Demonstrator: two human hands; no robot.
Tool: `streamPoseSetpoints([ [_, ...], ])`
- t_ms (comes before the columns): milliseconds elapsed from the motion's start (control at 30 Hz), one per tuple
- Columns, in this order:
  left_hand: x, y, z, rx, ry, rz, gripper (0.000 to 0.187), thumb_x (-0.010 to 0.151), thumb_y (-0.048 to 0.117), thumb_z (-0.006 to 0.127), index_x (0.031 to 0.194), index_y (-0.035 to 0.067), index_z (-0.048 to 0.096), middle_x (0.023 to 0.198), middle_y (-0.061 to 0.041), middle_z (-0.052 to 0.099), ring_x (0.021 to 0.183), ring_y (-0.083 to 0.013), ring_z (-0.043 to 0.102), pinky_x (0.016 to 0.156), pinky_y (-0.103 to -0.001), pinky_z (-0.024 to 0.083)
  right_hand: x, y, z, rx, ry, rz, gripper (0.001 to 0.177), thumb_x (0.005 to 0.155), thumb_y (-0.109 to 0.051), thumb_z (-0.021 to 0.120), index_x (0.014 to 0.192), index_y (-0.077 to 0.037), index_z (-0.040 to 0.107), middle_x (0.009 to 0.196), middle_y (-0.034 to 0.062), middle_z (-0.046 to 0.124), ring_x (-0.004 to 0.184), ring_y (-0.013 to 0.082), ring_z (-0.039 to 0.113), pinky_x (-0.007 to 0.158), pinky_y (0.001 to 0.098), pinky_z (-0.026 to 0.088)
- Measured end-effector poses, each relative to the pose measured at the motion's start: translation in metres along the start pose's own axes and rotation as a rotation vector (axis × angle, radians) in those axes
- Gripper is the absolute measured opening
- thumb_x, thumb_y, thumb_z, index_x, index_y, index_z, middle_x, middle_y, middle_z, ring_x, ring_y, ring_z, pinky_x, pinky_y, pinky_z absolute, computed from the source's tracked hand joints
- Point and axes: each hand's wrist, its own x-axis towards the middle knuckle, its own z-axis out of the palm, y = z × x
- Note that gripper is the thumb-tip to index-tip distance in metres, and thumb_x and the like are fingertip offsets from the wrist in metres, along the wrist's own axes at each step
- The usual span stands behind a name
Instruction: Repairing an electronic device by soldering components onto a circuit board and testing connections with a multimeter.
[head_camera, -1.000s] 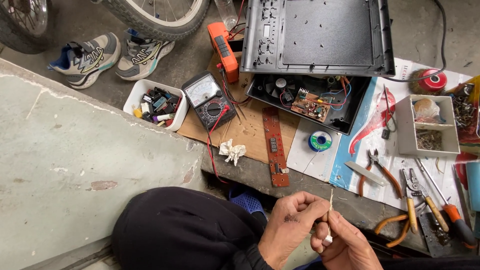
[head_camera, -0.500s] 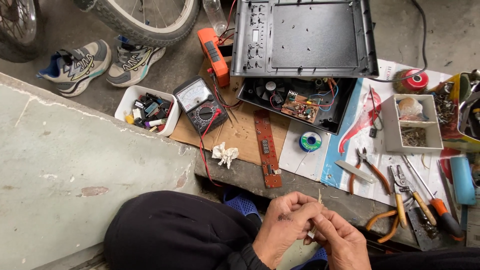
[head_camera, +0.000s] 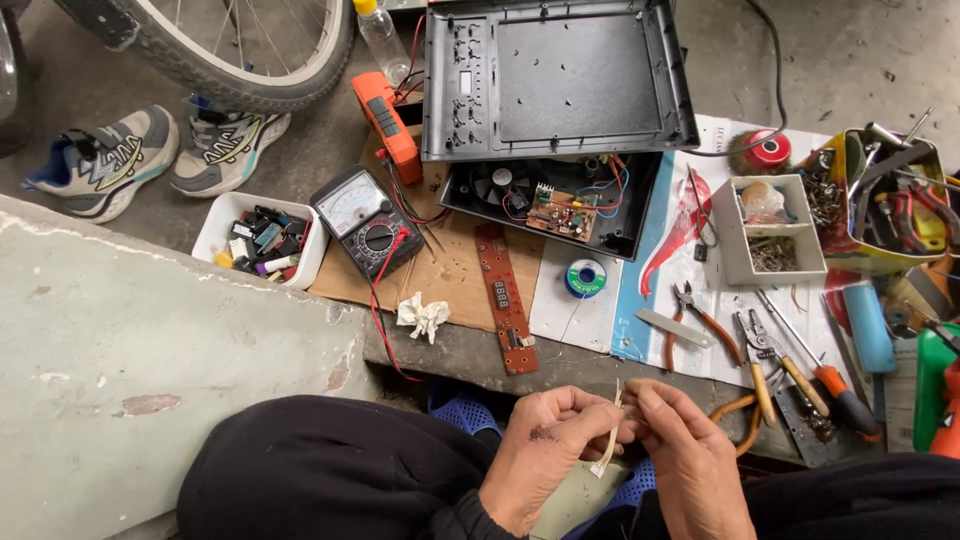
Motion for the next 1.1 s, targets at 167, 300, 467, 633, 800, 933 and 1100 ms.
streamPoseSetpoints([
  [167, -0.005, 0.006, 0.0, 0.052, -0.027, -0.067, 0.015, 0.098, 0.012, 0.078, 0.099, -0.002, 0.076, 0.086, -0.017, 0.082, 0.069, -0.0136, 0.059, 0.069, -0.027, 0.048, 0.0, 0.002, -0.006, 0.045, -0.054, 0.043, 0.03, 0.11, -0.01, 0.066, 0.127, 0.012, 0.078, 0.101, 0.017, 0.068, 0.087, 0.0285, 0.057, 0.077, 0.0431, 0.046],
  [300, -0.002, -0.001, 0.001, 0.048, -0.013, -0.048, 0.015, 0.095, 0.013, 0.079, 0.096, -0.001, 0.074, 0.084, -0.015, 0.082, 0.068, -0.0131, 0.063, 0.068, -0.026, 0.049, 0.006, 0.011, -0.012, 0.061, -0.052, -0.016, 0.022, 0.107, -0.006, 0.069, 0.119, 0.011, 0.078, 0.104, 0.0155, 0.073, 0.086, 0.027, 0.059, 0.079, 0.0399, 0.05],
  [467, -0.006, 0.005, 0.0, 0.042, -0.04, -0.044, 0.015, 0.097, 0.012, 0.079, 0.096, -0.002, 0.073, 0.084, -0.017, 0.08, 0.066, -0.0127, 0.059, 0.067, -0.026, 0.049, 0.007, 0.009, -0.014, 0.028, -0.068, 0.02, 0.024, 0.107, -0.009, 0.071, 0.121, 0.01, 0.077, 0.091, 0.0173, 0.065, 0.082, 0.0285, 0.058, 0.072, 0.0417, 0.047],
  [633, -0.002, -0.001, -0.002, 0.04, -0.054, -0.028, 0.016, 0.098, 0.014, 0.08, 0.096, -0.001, 0.074, 0.084, -0.017, 0.08, 0.066, -0.012, 0.061, 0.068, -0.026, 0.051, 0.007, 0.009, -0.014, 0.02, -0.07, 0.025, 0.02, 0.106, -0.008, 0.073, 0.114, 0.01, 0.077, 0.085, 0.0178, 0.062, 0.072, 0.0293, 0.054, 0.065, 0.0427, 0.046],
  [800, 0.004, -0.007, -0.007, 0.108, -0.076, 0.006, 0.024, 0.097, 0.023, 0.083, 0.098, 0.0, 0.076, 0.084, -0.013, 0.08, 0.074, -0.0132, 0.071, 0.077, -0.027, 0.058, 0.008, 0.01, -0.017, -0.015, -0.076, -0.009, 0.021, 0.107, -0.007, 0.071, 0.116, 0.01, 0.077, 0.087, 0.0191, 0.065, 0.08, 0.0308, 0.059, 0.071, 0.0452, 0.049],
  [933, 0.003, -0.004, -0.004, 0.075, -0.05, -0.033, 0.018, 0.095, 0.016, 0.081, 0.098, -0.001, 0.074, 0.081, -0.015, 0.077, 0.073, -0.0147, 0.068, 0.082, -0.03, 0.062, 0.01, 0.013, -0.021, -0.017, -0.114, -0.042, 0.019, 0.108, -0.009, 0.071, 0.111, 0.009, 0.075, 0.088, 0.0164, 0.065, 0.081, 0.0288, 0.06, 0.076, 0.0438, 0.052],
  [1100, 0.005, -0.007, -0.003, 0.089, -0.038, 0.013, 0.019, 0.095, 0.017, 0.083, 0.093, 0.0, 0.075, 0.083, -0.013, 0.078, 0.082, -0.0155, 0.077, 0.081, -0.026, 0.063, 0.008, 0.011, -0.017, -0.004, -0.078, -0.018, 0.019, 0.108, -0.008, 0.072, 0.112, 0.01, 0.077, 0.087, 0.0165, 0.065, 0.079, 0.0275, 0.059, 0.077, 0.0408, 0.051],
])
